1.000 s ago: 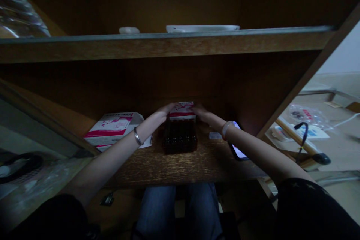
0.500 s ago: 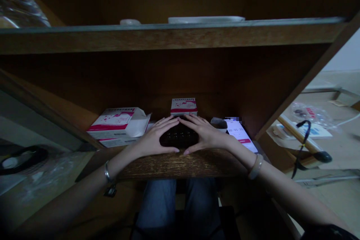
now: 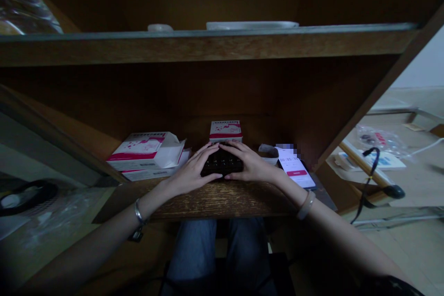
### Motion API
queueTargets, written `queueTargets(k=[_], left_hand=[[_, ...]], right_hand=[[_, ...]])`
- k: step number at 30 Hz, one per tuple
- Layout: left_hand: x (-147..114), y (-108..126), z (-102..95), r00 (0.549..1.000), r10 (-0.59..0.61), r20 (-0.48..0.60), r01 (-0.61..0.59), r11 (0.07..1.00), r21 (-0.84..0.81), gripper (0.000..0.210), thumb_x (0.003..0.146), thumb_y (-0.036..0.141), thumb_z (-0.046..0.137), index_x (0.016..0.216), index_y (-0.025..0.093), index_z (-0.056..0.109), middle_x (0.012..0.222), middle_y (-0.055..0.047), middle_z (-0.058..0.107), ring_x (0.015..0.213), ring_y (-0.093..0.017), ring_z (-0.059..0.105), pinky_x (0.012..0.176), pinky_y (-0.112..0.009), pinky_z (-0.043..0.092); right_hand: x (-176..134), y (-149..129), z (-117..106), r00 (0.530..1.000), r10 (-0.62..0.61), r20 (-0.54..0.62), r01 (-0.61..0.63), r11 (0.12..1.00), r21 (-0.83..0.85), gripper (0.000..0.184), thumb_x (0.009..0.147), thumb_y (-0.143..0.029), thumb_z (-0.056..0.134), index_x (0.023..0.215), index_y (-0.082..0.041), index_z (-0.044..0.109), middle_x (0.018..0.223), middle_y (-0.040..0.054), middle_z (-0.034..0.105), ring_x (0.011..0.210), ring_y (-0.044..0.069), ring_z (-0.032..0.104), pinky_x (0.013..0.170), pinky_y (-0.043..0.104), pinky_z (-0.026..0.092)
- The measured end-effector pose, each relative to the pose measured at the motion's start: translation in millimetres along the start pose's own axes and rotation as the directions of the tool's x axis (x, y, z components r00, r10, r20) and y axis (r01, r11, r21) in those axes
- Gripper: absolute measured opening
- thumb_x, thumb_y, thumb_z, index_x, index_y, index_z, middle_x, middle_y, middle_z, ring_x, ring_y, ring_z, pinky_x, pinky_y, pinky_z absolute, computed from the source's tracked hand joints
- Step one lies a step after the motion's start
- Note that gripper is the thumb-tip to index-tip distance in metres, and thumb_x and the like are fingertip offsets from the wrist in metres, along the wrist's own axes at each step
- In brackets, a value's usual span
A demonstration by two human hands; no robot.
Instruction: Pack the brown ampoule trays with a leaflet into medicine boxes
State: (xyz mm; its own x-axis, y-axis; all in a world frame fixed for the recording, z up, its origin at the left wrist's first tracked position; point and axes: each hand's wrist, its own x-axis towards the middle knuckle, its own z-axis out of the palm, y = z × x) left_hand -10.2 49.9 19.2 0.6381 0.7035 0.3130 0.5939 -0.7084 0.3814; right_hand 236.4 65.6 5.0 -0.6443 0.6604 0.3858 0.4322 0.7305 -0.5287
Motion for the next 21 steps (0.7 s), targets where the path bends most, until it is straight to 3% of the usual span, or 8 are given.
queueTargets(k=[6,11,14,21], left_hand=[[5,0,-7.7,1.000,-0.011,-0.009,0.010,0.999,-0.044,0.064,0.089,0.042,0.063,0.141,0.019,0.037,0.146,-0.019,0.049,0.138,-0.029,0.047,0.112,-0.048,0.041],[14,-4,-14.2,0.996,-0.086,0.021,0.088,0.989,-0.122,0.056,0.087,0.049,0.064,0.132,0.021,0.045,0.135,-0.014,0.059,0.127,-0.028,0.057,0.105,-0.046,0.047],[16,-7,-13.9,0.990,-0.138,0.036,0.142,0.976,-0.163,0.058,0.084,0.051,0.066,0.130,0.020,0.048,0.132,-0.013,0.061,0.124,-0.028,0.059,0.104,-0.044,0.047],[13,-7,-7.2,0.990,-0.135,-0.045,0.127,0.980,-0.153,0.060,0.081,0.044,0.071,0.131,0.021,0.047,0.137,-0.013,0.055,0.127,-0.027,0.054,0.108,-0.045,0.043]], right_hand=[[1,1,4,0.996,0.016,-0.092,-0.006,0.995,0.102,0.084,0.076,-0.026,0.074,0.150,-0.019,0.034,0.150,0.0182,0.044,0.139,0.032,0.044,0.114,0.054,0.036],[-1,9,11,0.981,0.076,-0.179,-0.028,0.966,0.255,0.075,0.078,-0.019,0.067,0.146,-0.023,0.037,0.146,0.0152,0.048,0.136,0.031,0.048,0.112,0.053,0.039],[-1,12,13,0.969,0.066,-0.238,-0.013,0.977,0.215,0.065,0.078,-0.018,0.069,0.138,-0.025,0.047,0.138,0.0130,0.056,0.130,0.031,0.053,0.109,0.053,0.043],[2,12,12,0.947,0.057,-0.316,-0.035,0.997,0.075,0.058,0.072,-0.019,0.079,0.127,-0.021,0.062,0.123,0.0127,0.068,0.114,0.030,0.065,0.097,0.049,0.053]])
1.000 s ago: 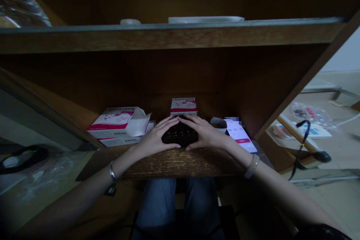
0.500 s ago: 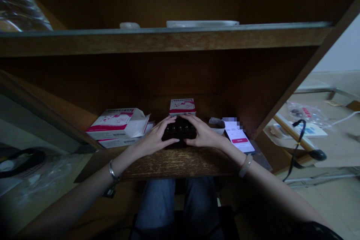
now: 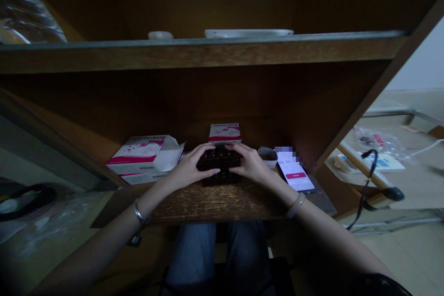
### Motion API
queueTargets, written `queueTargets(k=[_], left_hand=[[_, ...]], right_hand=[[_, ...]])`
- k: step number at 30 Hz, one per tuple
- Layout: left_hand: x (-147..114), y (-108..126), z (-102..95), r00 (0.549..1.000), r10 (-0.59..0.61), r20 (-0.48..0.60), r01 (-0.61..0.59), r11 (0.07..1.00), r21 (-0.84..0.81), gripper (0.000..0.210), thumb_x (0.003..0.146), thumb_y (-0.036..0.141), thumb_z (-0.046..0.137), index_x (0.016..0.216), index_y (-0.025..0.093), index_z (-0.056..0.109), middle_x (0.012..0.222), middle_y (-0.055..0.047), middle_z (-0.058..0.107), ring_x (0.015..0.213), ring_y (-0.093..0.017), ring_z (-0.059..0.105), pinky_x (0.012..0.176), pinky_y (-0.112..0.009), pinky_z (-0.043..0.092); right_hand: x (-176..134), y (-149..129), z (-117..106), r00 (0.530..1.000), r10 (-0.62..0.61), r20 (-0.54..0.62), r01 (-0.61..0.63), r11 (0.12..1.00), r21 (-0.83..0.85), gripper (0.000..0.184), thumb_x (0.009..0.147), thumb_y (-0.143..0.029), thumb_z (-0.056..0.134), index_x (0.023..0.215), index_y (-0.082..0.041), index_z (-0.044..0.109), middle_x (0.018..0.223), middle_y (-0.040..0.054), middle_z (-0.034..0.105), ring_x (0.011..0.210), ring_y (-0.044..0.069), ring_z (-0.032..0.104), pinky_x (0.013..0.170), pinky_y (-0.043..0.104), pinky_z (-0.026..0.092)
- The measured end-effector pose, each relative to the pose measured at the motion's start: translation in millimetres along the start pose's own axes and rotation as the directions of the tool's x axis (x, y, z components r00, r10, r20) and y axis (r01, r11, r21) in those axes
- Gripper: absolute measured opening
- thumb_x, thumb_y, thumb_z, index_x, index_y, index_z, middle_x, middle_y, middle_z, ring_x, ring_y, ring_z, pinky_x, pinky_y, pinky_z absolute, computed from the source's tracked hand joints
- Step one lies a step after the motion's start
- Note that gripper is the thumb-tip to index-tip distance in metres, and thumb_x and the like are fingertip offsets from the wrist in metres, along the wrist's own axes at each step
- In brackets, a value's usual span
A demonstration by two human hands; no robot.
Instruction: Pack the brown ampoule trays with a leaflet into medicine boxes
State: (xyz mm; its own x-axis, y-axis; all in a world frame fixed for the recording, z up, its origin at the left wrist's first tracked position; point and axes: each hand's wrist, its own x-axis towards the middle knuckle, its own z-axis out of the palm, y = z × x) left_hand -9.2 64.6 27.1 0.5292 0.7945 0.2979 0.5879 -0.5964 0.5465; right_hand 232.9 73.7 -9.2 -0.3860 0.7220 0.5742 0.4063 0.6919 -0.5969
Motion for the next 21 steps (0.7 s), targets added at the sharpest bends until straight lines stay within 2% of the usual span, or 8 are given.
queueTargets(k=[4,7,10,13,15,18,20,21], left_hand=[[-3,2,2.9,0.984,-0.108,-0.140,0.108,0.994,-0.004,0.063,0.077,0.043,0.076,0.128,0.019,0.047,0.133,-0.014,0.054,0.126,-0.029,0.053,0.107,-0.048,0.043],[-4,7,1.4,0.962,-0.185,-0.200,0.179,0.983,-0.049,0.064,0.074,0.048,0.077,0.123,0.018,0.049,0.123,-0.014,0.059,0.118,-0.030,0.057,0.102,-0.050,0.045],[-5,15,-4.7,0.942,-0.249,-0.224,0.223,0.965,-0.135,0.066,0.073,0.051,0.077,0.122,0.017,0.049,0.122,-0.016,0.060,0.117,-0.032,0.058,0.101,-0.052,0.045],[-3,23,-15.1,0.941,-0.298,-0.158,0.221,0.899,-0.379,0.076,0.069,0.047,0.082,0.128,0.017,0.044,0.128,-0.016,0.059,0.118,-0.030,0.059,0.102,-0.047,0.046],[-1,28,-22.9,0.932,-0.361,-0.019,0.274,0.741,-0.613,0.075,0.070,0.048,0.081,0.128,0.018,0.045,0.117,-0.013,0.065,0.101,-0.024,0.067,0.091,-0.040,0.053],[3,38,-32.0,0.874,-0.429,0.229,0.398,0.360,-0.844,0.055,0.081,0.057,0.067,0.117,0.016,0.057,0.093,-0.009,0.071,0.072,-0.018,0.068,0.071,-0.033,0.058],[7,47,-35.0,0.838,-0.454,0.303,0.409,0.156,-0.899,0.045,0.087,0.055,0.062,0.111,0.017,0.063,0.095,-0.010,0.072,0.076,-0.020,0.069,0.069,-0.035,0.061],[8,52,-35.5,0.821,-0.475,0.315,0.403,0.092,-0.911,0.041,0.088,0.051,0.062,0.110,0.017,0.064,0.098,-0.010,0.073,0.081,-0.021,0.070,0.069,-0.036,0.062]], right_hand=[[0,3,1,0.999,0.001,-0.055,0.000,1.000,0.017,0.057,0.074,-0.026,0.081,0.128,-0.023,0.064,0.125,0.0116,0.069,0.116,0.030,0.065,0.100,0.049,0.052],[2,1,1,0.993,-0.005,-0.119,0.009,1.000,0.028,0.057,0.074,-0.029,0.081,0.129,-0.025,0.064,0.128,0.0108,0.068,0.120,0.031,0.063,0.104,0.050,0.050],[5,-6,-3,0.984,-0.034,-0.176,0.041,0.998,0.039,0.059,0.073,-0.030,0.082,0.129,-0.027,0.064,0.128,0.0095,0.069,0.120,0.031,0.064,0.106,0.052,0.049],[7,-14,-9,0.972,-0.080,-0.221,0.086,0.996,0.019,0.057,0.074,-0.032,0.082,0.128,-0.028,0.064,0.127,0.0089,0.069,0.121,0.031,0.063,0.106,0.054,0.049],[8,-19,-14,0.965,-0.112,-0.237,0.114,0.993,-0.007,0.057,0.075,-0.033,0.082,0.128,-0.027,0.064,0.128,0.0100,0.068,0.124,0.031,0.062,0.106,0.054,0.049],[7,-25,-18,0.957,-0.154,-0.245,0.151,0.988,-0.030,0.058,0.076,-0.034,0.081,0.131,-0.027,0.062,0.130,0.0110,0.067,0.126,0.031,0.060,0.106,0.053,0.049],[7,-30,-19,0.956,-0.182,-0.231,0.176,0.983,-0.049,0.059,0.078,-0.032,0.080,0.133,-0.027,0.060,0.134,0.0119,0.064,0.127,0.031,0.059,0.106,0.053,0.049],[7,-32,-18,0.956,-0.196,-0.220,0.188,0.980,-0.059,0.058,0.079,-0.031,0.079,0.133,-0.027,0.060,0.137,0.0124,0.062,0.129,0.030,0.058,0.107,0.052,0.048]])
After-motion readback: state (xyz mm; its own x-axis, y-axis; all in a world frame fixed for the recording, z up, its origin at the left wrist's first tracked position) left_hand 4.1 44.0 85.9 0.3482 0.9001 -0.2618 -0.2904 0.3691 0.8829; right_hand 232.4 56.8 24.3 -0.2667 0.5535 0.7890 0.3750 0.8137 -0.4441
